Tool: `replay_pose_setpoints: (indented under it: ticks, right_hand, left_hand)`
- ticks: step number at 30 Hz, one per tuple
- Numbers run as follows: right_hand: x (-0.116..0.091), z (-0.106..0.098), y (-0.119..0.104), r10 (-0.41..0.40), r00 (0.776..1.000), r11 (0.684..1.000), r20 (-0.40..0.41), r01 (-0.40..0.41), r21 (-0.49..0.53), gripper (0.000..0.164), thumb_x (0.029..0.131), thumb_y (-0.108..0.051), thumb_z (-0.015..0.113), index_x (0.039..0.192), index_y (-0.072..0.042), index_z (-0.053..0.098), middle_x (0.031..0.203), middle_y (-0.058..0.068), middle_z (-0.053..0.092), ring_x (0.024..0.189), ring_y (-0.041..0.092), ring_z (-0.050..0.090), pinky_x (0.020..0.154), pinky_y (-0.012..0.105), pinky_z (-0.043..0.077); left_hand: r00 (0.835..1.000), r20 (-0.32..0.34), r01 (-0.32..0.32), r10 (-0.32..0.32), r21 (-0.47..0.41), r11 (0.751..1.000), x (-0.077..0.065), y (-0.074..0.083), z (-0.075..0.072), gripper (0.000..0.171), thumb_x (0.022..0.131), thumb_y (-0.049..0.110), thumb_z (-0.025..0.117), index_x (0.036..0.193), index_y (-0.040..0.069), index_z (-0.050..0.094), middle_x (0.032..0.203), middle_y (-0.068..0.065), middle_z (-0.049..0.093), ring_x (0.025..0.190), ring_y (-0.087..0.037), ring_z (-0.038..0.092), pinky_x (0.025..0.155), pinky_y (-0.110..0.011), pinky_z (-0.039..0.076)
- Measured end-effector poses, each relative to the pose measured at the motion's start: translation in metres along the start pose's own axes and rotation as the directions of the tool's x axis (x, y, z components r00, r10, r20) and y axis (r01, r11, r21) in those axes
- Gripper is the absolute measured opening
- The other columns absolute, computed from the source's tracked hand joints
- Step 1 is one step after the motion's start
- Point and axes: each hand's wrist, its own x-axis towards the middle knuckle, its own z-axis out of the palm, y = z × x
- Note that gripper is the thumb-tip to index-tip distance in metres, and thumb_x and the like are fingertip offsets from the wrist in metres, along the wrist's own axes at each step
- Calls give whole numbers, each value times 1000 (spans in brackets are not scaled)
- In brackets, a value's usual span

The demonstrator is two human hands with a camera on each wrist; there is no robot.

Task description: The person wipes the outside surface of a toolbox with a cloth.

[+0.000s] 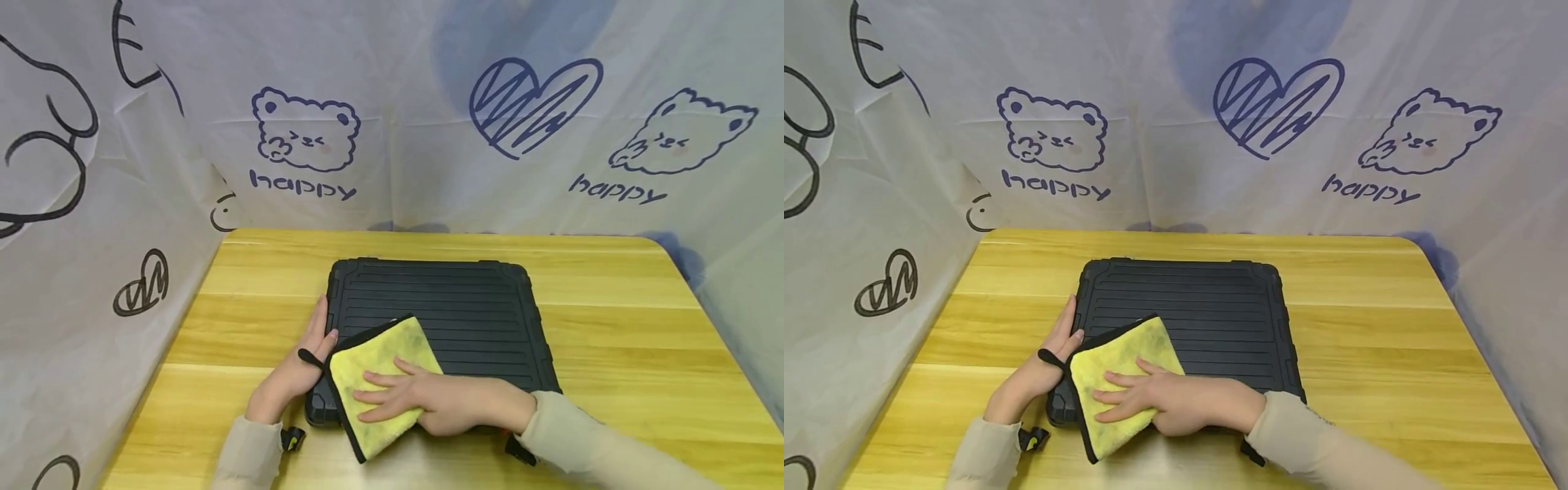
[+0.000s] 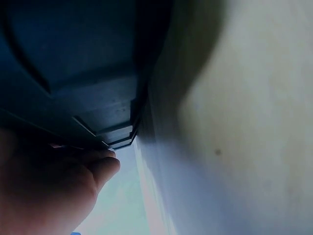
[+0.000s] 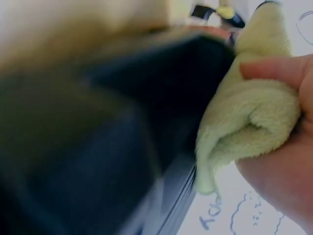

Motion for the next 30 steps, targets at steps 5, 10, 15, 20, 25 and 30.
replay_pose_setpoints:
  ticks: [5, 10, 15, 20, 25, 30]
  right_hand:
    - [-7, -18, 18, -19, 998, 999, 52, 17, 40, 99, 60, 26, 37, 142, -30, 42, 151, -12, 27, 142, 13, 12, 114, 49, 3]
    - [-16, -32, 33, 10, 999, 992, 50, -16, 122, 101, 56, 26, 32, 140, -29, 46, 149, -12, 33, 142, 13, 15, 114, 48, 2]
    - [-27, -41, 47, 86, 996, 983, 9, -87, 161, 99, 59, 27, 26, 139, -29, 47, 147, -14, 36, 142, 14, 14, 114, 50, 1]
    - [-38, -53, 64, 179, 983, 973, -36, -172, 152, 88, 72, 23, 27, 139, -31, 47, 146, -15, 36, 142, 14, 14, 114, 48, 4]
    - [-47, -64, 78, 249, 966, 962, -69, -238, 137, 86, 72, 20, 30, 139, -31, 47, 151, -8, 29, 142, 15, 14, 114, 50, 6]
    - [-56, -74, 93, 255, 959, 963, -123, -241, 119, 81, 74, 19, 29, 140, -24, 47, 151, -2, 30, 143, 22, 13, 113, 53, 8]
  left_hand:
    - [999, -13, -36, 37, 24, 999, 3, 1, 0, 64, 103, 37, 24, 149, 17, -15, 156, -9, -13, 143, -24, -8, 113, -52, 8]
    - [1000, -5, -30, 30, 46, 998, 5, 2, 0, 63, 103, 39, 23, 148, 23, -18, 156, -5, -14, 143, -21, -8, 114, -50, 7]
    - [1000, 3, -25, 24, 47, 999, 4, 4, 0, 63, 103, 41, 23, 148, 23, -18, 156, -1, -16, 143, -20, -9, 114, -48, 6]
    - [999, 3, -34, 33, 67, 997, 2, 4, 0, 63, 104, 35, 22, 149, 13, -15, 155, 0, -18, 143, -23, -8, 114, -46, 5]
    - [1000, 9, -22, 21, 65, 998, -1, 3, -1, 64, 103, 39, 21, 149, 15, -16, 155, 1, -19, 143, -21, -10, 114, -46, 5]
    - [1000, 3, -21, 21, 59, 998, -2, -1, -1, 63, 103, 40, 21, 149, 17, -17, 155, 2, -19, 143, -22, -10, 114, -47, 6]
